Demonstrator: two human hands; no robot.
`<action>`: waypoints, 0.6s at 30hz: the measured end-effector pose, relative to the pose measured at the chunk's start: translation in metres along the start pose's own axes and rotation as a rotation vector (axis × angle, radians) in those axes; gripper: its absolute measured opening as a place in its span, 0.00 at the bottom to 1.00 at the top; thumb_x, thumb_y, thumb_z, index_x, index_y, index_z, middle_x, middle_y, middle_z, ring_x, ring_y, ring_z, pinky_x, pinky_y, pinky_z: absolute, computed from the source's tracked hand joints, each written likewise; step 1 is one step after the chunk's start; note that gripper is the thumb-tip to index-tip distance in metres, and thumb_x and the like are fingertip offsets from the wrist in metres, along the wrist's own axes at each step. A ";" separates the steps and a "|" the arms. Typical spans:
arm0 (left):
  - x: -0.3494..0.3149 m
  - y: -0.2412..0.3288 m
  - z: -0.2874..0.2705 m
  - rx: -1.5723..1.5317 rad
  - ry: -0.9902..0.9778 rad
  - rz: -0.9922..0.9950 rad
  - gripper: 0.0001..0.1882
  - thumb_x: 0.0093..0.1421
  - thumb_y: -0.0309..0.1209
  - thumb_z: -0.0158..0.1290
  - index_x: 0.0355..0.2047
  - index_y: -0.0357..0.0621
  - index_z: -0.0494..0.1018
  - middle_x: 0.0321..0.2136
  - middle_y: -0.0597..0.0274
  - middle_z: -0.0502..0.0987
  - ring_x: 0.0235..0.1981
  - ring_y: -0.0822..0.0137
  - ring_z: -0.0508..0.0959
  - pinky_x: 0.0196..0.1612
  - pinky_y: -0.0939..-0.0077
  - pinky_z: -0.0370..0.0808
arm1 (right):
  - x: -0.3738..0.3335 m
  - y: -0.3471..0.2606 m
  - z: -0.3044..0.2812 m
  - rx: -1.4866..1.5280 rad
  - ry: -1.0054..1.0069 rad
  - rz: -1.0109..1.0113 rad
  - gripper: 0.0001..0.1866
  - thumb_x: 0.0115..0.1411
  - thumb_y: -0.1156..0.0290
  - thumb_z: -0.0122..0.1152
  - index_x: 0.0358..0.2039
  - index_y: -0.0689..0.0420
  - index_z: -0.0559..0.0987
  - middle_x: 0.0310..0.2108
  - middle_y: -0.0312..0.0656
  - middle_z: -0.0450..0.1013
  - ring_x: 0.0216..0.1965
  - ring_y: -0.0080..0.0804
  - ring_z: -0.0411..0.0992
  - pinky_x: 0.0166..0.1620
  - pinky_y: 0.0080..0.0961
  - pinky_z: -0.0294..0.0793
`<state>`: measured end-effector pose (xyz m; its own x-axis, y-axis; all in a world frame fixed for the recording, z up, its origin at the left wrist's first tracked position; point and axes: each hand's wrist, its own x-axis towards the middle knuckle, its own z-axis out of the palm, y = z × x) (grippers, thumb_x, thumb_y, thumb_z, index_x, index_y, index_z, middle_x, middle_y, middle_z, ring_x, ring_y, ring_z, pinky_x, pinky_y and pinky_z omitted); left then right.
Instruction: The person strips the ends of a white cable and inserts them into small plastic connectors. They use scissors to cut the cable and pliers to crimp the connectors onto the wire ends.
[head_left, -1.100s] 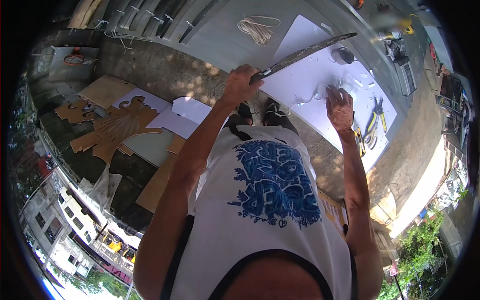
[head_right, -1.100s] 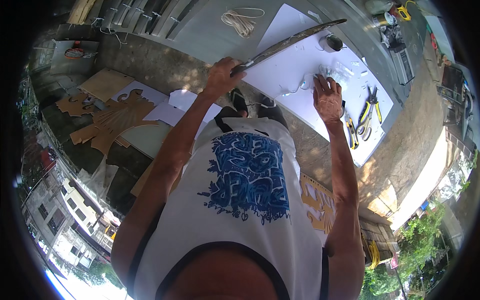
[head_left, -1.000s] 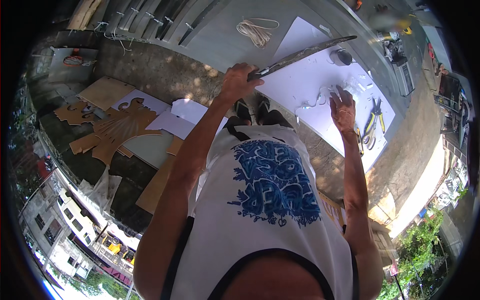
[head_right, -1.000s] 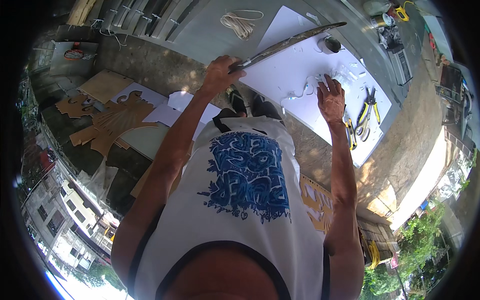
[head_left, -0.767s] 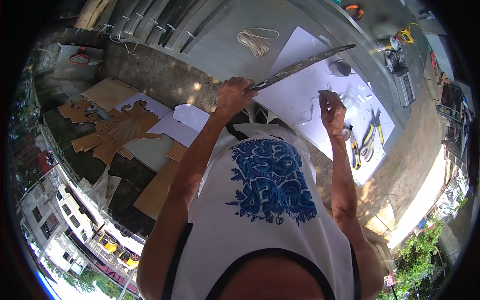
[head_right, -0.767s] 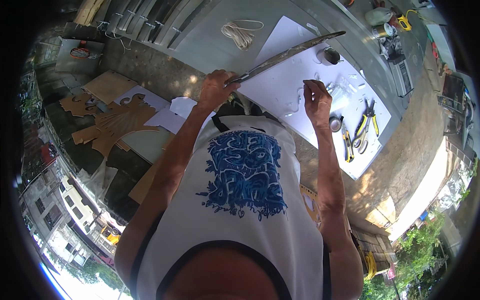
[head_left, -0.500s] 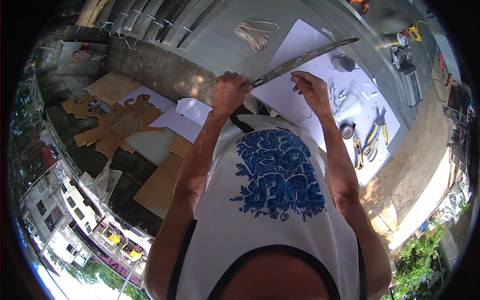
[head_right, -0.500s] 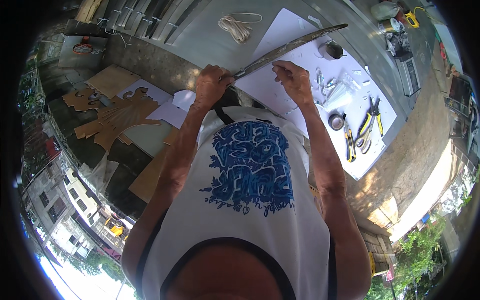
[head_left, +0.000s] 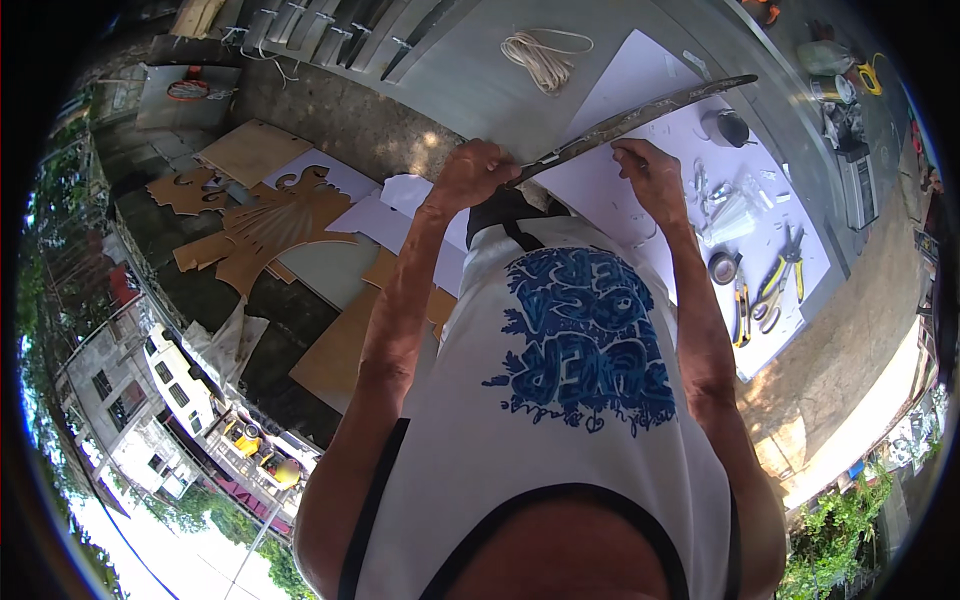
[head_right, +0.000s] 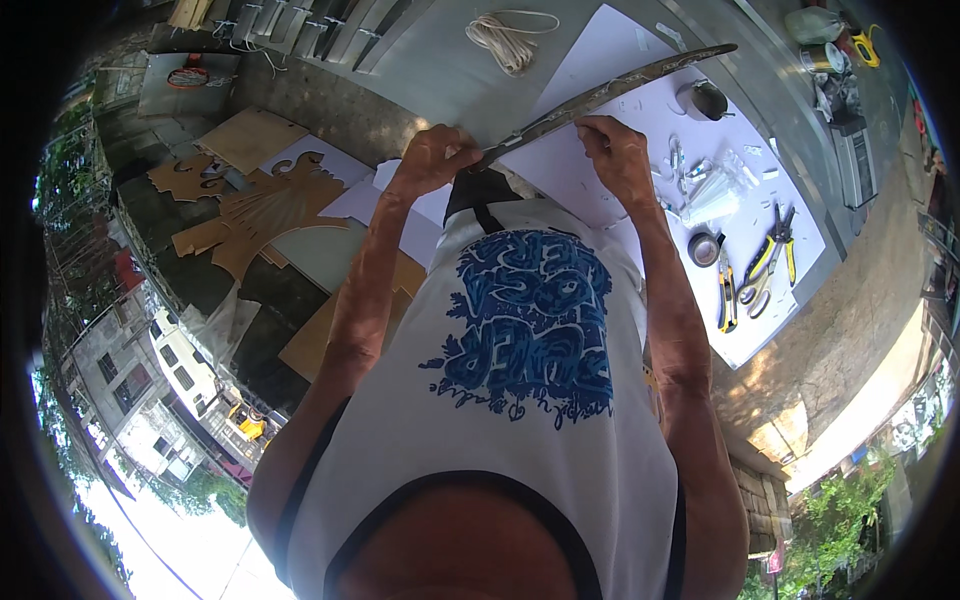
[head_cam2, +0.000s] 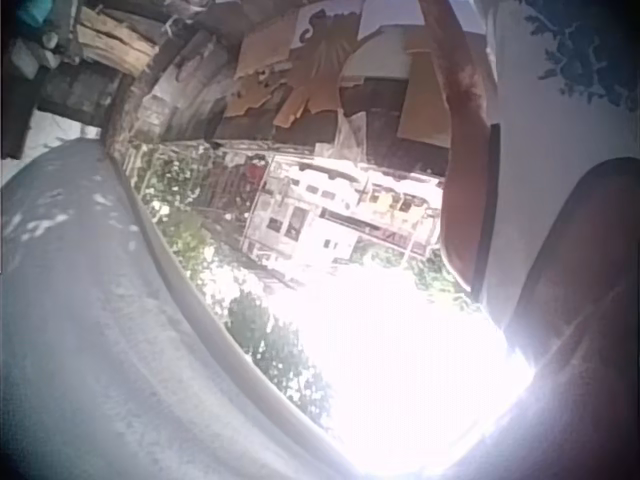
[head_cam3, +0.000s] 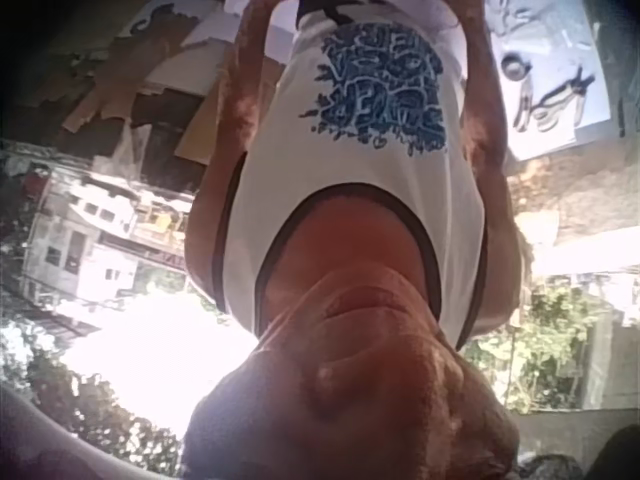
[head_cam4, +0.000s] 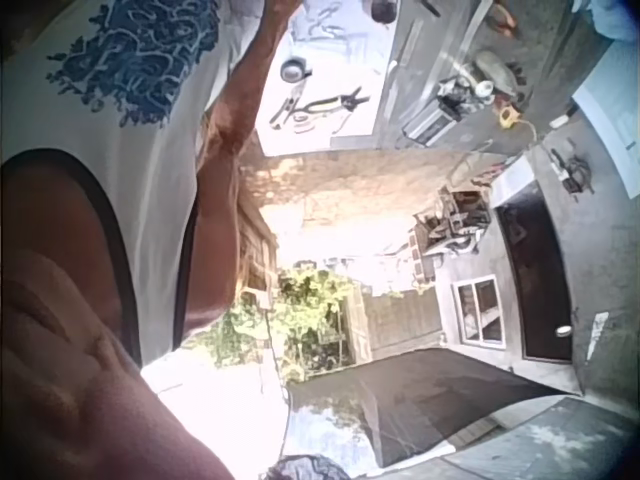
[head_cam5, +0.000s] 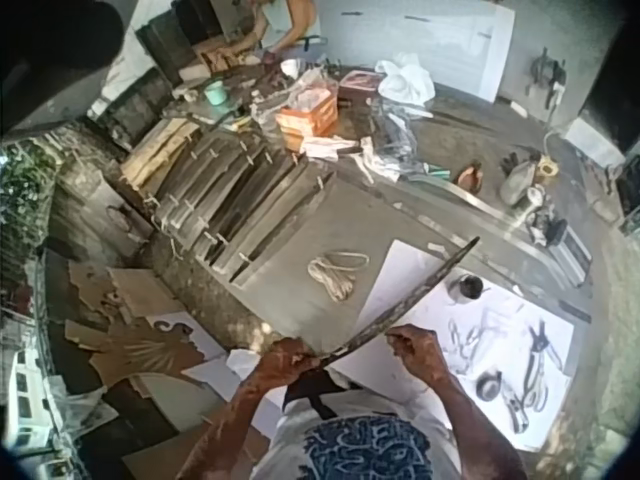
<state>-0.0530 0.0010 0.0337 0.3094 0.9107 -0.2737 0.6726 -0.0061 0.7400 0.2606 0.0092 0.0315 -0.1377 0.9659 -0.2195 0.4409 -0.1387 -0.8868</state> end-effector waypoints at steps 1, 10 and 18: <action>0.000 0.001 -0.001 -0.075 -0.007 -0.022 0.14 0.55 0.38 0.63 0.36 0.40 0.82 0.25 0.55 0.79 0.32 0.61 0.80 0.39 0.67 0.75 | -0.001 -0.005 -0.002 0.028 -0.011 0.027 0.10 0.63 0.73 0.63 0.45 0.60 0.83 0.35 0.45 0.82 0.31 0.30 0.79 0.37 0.27 0.79; -0.011 0.079 -0.016 -0.477 -0.101 -0.064 0.10 0.61 0.31 0.62 0.37 0.34 0.81 0.26 0.62 0.81 0.29 0.74 0.79 0.35 0.77 0.76 | -0.003 -0.033 -0.005 -0.160 0.061 -0.228 0.16 0.57 0.75 0.68 0.48 0.53 0.82 0.38 0.44 0.78 0.29 0.34 0.78 0.35 0.30 0.79; -0.001 0.097 -0.008 -0.419 -0.263 -0.203 0.13 0.63 0.33 0.62 0.41 0.35 0.81 0.28 0.61 0.82 0.30 0.73 0.79 0.36 0.76 0.77 | 0.013 -0.014 0.001 -0.441 0.092 -0.493 0.16 0.58 0.78 0.62 0.47 0.48 0.81 0.37 0.40 0.78 0.32 0.46 0.79 0.34 0.38 0.79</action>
<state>0.0064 0.0034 0.1108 0.3954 0.7420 -0.5415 0.4270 0.3734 0.8235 0.2519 0.0230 0.0404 -0.3484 0.9107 0.2218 0.6698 0.4075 -0.6207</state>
